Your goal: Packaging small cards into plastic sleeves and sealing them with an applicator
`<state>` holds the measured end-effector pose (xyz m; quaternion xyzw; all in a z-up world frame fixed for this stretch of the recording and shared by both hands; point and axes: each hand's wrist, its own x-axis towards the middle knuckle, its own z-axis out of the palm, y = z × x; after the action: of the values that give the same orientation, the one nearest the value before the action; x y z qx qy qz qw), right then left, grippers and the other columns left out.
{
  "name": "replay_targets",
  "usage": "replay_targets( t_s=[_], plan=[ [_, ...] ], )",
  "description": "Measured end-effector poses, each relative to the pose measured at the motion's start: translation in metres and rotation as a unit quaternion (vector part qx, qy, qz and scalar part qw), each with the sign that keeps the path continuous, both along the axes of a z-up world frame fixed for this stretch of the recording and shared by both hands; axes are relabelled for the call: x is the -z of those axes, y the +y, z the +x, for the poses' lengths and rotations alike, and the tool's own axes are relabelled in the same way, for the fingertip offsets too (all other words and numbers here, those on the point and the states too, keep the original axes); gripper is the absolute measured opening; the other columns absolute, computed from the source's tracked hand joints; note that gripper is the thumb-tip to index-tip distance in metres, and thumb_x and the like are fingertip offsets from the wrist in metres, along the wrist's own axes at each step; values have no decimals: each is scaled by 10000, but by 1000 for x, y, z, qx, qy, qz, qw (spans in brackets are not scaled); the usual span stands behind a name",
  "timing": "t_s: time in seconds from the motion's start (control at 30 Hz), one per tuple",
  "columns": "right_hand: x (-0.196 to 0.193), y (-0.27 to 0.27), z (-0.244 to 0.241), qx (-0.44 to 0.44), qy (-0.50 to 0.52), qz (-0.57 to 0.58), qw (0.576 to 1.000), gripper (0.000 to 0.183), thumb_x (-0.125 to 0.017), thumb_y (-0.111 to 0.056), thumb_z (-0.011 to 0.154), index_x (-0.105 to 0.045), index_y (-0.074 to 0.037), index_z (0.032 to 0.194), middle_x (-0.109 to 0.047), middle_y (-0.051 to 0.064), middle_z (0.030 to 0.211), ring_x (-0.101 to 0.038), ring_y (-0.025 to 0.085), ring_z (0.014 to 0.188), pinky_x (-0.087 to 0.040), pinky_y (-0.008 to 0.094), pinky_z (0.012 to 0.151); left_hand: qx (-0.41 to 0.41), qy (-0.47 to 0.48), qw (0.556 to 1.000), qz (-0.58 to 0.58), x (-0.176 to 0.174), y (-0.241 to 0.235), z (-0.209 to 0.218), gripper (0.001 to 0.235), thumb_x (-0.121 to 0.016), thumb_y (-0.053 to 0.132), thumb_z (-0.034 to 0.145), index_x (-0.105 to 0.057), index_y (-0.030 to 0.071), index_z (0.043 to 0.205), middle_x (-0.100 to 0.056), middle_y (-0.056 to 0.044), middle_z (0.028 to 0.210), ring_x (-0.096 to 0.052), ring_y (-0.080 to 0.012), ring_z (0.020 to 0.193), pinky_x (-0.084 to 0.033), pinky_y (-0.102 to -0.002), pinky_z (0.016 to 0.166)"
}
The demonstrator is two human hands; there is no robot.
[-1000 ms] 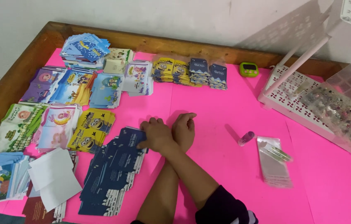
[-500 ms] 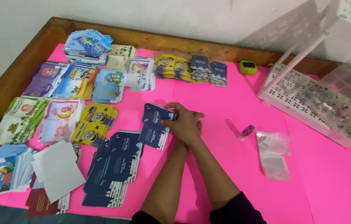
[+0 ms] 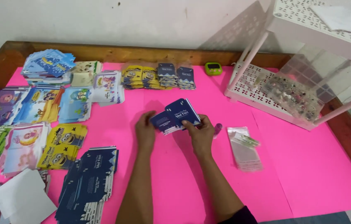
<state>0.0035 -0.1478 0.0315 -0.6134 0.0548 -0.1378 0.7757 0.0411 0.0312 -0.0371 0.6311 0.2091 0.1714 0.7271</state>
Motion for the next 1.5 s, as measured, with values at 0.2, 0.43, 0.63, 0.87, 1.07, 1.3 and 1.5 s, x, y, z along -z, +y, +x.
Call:
replay_targets(
  t_s=[0.2, 0.43, 0.63, 0.87, 1.07, 1.3, 1.5],
  plan=[
    [36, -4, -2, 30, -133, -191, 972, 233, -850, 85, 703, -690, -50, 804, -721, 107, 812, -708, 232, 818, -600, 304, 681, 88, -42, 990, -101, -32, 16, -22, 372, -501, 398, 1067, -692, 170, 1292, -605, -97, 750, -571, -155, 562, -449, -251, 436],
    [20, -19, -33, -168, -96, -369, 909, 417, -797, 76, 677, -710, -98, 1046, -702, 120, 1210, -676, 356, 1171, -600, 448, 944, 211, 58, 971, 101, -71, 13, -40, 567, -756, 171, 852, -607, 157, 1399, -681, -111, 947, -634, -196, 850, -551, -329, 688],
    [28, -97, -78, 128, -68, -384, 912, 291, -688, 46, 810, -712, -49, 1085, -727, 203, 1025, -704, 395, 1002, -604, 442, 818, 232, 70, 942, 235, -53, 6, -38, 490, -813, 177, 790, -710, 210, 1268, -737, -65, 1021, -679, -196, 946, -590, -362, 815],
    [-72, -81, -51, 55, -6, -317, 947, 1031, -868, 42, 715, -252, 72, 1542, -441, 440, 1428, -402, 629, 1339, -434, 678, 1094, 210, -103, 845, 480, -37, -11, -41, 421, -801, 99, 759, -747, 167, 1172, -616, -75, 1175, -568, -300, 1133, -481, -462, 969],
    [-24, -89, -28, -16, 108, -414, 904, 764, -740, -3, 846, -382, -162, 1502, -707, 188, 1238, -694, 390, 1132, -343, 628, 1149, 361, -35, 825, 433, -60, -24, -59, 461, -822, 198, 729, -747, 253, 1181, -715, -14, 1102, -596, -284, 1170, -442, -470, 1011],
    [-18, -77, -30, -55, 22, -355, 933, 450, -859, -75, 780, -616, -183, 1144, -799, 60, 1001, -772, 244, 989, -574, 420, 932, 394, 71, 786, 472, -75, -38, -62, 533, -757, 399, 820, -672, 285, 1333, -527, -30, 1446, -340, -304, 1401, -287, -501, 1123],
    [19, -99, -20, -126, -66, -422, 895, 354, -810, -101, 813, -796, -210, 1149, -670, 83, 1080, -708, 294, 1013, -572, 432, 873, 388, 57, 798, 458, -78, -43, -61, 530, -629, 276, 936, -570, 147, 1447, -564, -145, 1398, -449, -352, 1326, -355, -495, 1085]
  ],
)
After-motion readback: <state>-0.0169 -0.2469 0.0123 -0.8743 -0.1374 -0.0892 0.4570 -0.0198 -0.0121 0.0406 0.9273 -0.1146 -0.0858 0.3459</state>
